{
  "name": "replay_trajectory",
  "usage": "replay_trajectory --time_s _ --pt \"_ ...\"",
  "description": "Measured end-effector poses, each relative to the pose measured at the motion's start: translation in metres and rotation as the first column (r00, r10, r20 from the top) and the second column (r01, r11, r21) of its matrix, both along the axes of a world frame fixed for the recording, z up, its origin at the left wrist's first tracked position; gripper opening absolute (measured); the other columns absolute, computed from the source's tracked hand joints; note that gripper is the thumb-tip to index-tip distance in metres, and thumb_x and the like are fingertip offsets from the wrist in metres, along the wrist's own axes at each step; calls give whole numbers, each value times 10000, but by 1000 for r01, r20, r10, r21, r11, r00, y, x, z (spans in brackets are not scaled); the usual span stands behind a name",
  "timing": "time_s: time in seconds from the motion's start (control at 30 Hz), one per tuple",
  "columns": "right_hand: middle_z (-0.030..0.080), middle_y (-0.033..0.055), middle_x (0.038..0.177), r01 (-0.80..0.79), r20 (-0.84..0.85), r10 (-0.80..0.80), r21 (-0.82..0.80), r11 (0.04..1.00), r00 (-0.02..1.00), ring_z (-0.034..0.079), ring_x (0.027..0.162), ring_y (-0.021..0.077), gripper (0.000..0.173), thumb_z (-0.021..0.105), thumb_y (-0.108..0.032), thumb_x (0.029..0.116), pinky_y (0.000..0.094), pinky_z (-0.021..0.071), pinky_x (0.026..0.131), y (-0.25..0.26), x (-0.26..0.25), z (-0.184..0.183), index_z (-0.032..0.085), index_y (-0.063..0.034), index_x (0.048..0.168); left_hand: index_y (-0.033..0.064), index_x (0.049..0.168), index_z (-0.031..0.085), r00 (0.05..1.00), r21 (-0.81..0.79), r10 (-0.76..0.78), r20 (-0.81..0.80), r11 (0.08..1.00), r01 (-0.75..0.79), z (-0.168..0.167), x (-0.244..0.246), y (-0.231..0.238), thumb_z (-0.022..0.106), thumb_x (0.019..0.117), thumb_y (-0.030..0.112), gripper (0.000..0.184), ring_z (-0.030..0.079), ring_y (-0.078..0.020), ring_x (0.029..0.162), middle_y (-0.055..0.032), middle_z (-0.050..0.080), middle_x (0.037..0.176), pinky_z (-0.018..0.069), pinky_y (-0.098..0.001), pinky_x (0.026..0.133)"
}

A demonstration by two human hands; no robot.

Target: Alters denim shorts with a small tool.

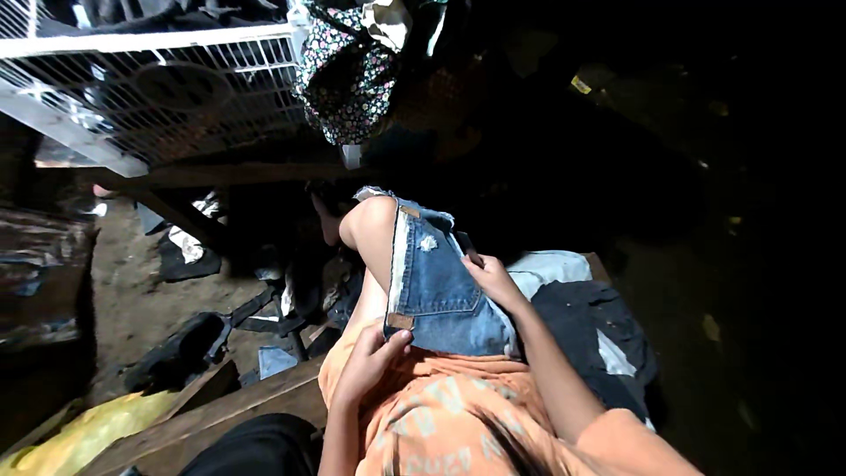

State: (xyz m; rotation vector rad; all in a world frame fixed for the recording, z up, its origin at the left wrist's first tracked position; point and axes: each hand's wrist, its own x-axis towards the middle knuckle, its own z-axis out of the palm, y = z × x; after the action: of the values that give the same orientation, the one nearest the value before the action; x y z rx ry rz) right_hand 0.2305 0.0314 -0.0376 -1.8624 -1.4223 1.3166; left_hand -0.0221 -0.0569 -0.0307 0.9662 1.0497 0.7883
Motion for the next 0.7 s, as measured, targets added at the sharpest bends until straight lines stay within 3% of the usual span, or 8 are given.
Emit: replay_trajectory --time_s 0.1,0.17,0.23,0.33,0.4,0.47,0.6,0.7 --pt "469 -37 686 -36 -28 37 19 999 999 416 607 -8 286 514 -168 1049 203 380 609 6 -2 -6 632 41 895 107 999 663 995 156 -34 95 987 19 0 -7 -1 515 1035 154 159 618 79 720 180 660 787 540 -155 723" --pt "516 -7 717 -72 -29 73 53 996 997 455 644 4 276 498 -154 1043 217 407 642 12 -6 -6 647 40 916 91 995 661 994 293 -98 53 953 78 7 -12 -3 504 1071 277 255 604 103 740 156 655 782 525 -130 736" --pt "644 114 832 -127 -8 129 105 986 992 562 755 73 266 499 -96 1037 265 476 744 17 -12 -3 675 98 989 15 976 662 987 409 -143 -72 899 160 19 -14 -11 489 1077 260 317 610 69 757 55 654 781 525 -143 763" --pt "671 214 903 -207 66 199 139 968 978 640 847 204 238 497 -39 1006 365 519 818 24 -15 -3 652 138 975 -45 978 700 961 460 -133 -242 857 234 24 -2 -31 514 1035 158 282 674 -61 852 -90 711 844 529 -244 873" --pt "655 211 863 -228 125 209 164 960 970 623 809 218 238 509 -52 999 382 505 784 26 -11 -3 650 129 938 -44 1001 689 974 382 -122 -192 905 188 15 5 -38 485 1051 157 291 660 -21 831 -48 701 825 531 -219 866" --pt "646 145 784 -213 165 177 228 950 970 583 711 155 246 548 -123 988 344 488 701 21 1 -8 674 85 954 -24 1011 664 995 265 -78 -70 960 93 8 9 -39 452 1067 170 293 636 39 764 40 679 782 540 -181 798" --pt "522 -14 678 -88 211 15 342 936 977 427 575 57 469 646 -341 968 270 413 572 -5 23 -3 649 28 1257 35 1075 646 994 159 75 79 984 -86 10 13 -32 441 1066 145 233 667 53 818 123 702 872 576 -194 827" --pt "604 37 764 -164 150 105 474 865 983 530 633 65 653 435 -491 1049 280 499 625 -29 19 18 555 66 1370 70 1118 632 979 139 153 132 975 -171 19 17 -27 432 1076 170 227 671 59 901 148 717 953 566 -198 883"
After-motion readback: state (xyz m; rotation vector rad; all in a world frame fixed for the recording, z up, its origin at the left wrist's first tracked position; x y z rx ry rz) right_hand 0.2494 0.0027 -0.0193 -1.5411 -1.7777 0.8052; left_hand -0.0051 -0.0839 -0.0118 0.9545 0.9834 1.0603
